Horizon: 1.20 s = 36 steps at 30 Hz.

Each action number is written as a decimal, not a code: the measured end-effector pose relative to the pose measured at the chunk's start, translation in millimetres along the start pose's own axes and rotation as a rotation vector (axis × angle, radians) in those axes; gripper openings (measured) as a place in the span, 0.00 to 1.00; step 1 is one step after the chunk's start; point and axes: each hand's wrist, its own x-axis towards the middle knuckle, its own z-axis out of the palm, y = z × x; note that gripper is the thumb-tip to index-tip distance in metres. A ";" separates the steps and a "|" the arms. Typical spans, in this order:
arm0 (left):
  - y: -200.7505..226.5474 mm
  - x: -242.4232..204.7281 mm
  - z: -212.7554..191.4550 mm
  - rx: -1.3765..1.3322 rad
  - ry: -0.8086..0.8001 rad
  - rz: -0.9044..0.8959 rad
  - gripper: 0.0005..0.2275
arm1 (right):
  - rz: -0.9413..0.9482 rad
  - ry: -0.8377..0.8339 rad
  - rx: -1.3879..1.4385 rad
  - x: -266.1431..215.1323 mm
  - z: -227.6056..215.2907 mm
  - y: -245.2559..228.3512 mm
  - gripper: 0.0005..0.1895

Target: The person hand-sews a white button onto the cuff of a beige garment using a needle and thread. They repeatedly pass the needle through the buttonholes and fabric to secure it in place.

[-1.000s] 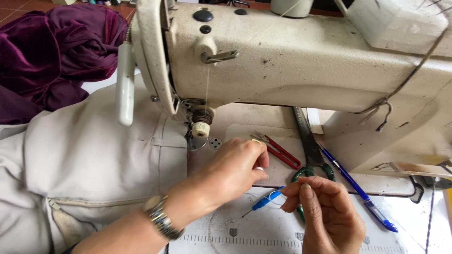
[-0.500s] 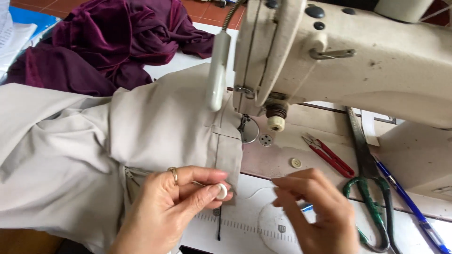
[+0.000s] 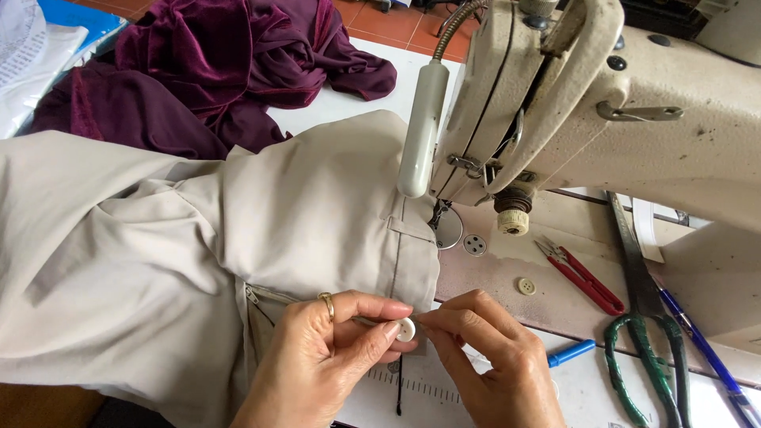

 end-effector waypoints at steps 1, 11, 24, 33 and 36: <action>0.5 0.4 -0.2 -0.002 0.001 0.000 0.09 | -0.001 -0.002 -0.001 0.1 0.3 0.2 0.06; -1.4 2.0 0.7 -0.050 -0.029 -0.047 0.09 | -0.040 -0.040 -0.001 -2.1 -1.3 5.8 0.05; -5.3 2.6 4.7 -0.058 -0.037 -0.179 0.10 | -0.067 -0.041 0.052 2.0 -2.7 -0.2 0.05; 30.9 3.7 20.1 0.092 0.035 -0.208 0.08 | 0.121 -0.135 0.060 -2.4 -13.3 -10.6 0.13; 24.0 6.4 21.0 0.189 0.006 -0.095 0.08 | 0.010 -0.094 -0.013 1.2 -10.4 -9.9 0.10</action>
